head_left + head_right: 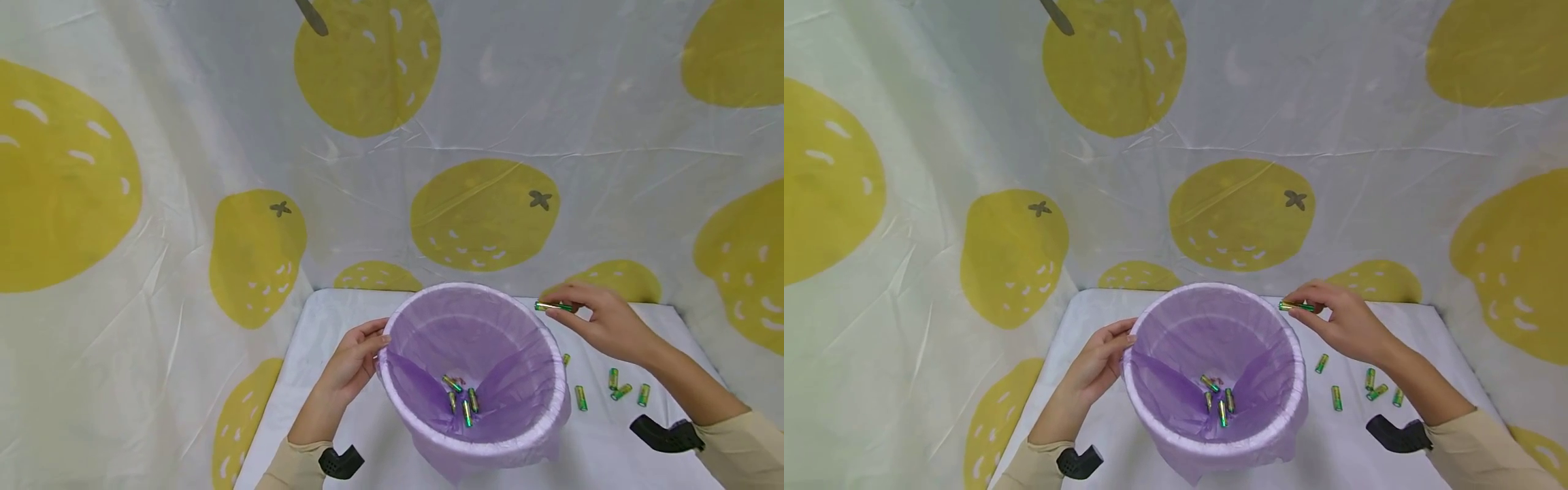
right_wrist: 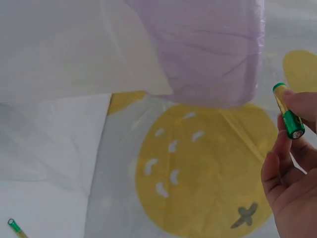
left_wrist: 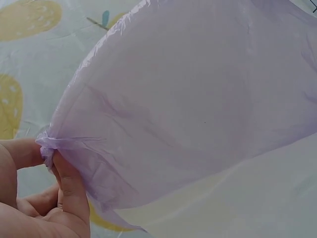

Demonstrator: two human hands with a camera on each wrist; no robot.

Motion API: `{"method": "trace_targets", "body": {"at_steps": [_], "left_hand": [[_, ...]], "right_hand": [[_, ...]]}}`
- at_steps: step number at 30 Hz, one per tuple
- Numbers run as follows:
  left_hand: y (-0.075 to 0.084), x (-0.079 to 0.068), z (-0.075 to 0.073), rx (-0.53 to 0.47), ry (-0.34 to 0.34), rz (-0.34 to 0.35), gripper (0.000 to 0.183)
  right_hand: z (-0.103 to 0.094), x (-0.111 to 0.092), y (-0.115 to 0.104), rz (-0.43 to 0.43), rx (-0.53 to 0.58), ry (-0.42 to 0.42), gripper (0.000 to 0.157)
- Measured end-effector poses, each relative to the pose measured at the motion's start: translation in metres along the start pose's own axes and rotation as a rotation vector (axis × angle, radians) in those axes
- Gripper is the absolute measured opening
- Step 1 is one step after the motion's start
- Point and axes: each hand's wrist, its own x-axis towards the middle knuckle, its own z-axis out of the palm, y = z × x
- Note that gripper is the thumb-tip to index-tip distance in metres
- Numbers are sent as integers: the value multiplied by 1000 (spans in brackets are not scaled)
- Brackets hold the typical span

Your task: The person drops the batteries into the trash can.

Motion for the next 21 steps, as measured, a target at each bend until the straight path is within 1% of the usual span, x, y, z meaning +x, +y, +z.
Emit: {"method": "trace_targets", "body": {"at_steps": [2,6,14,18,21], "left_hand": [[0,1,1,6,3,-2,38],[0,2,1,21,9,-4,38],[1,3,3,11,7,-11,36],[1,2,3,2,7,-14,34],[1,3,3,-13,6,-15,33]], "right_hand": [[-1,7,-4,-28,-6,-14,43],[0,22,-14,-60,18,-49,43],[7,53,-33,-154,53,-125,36],[13,66,-38,-162,54,-189,31],[17,73,-39,-149,34,-215,28]]}}
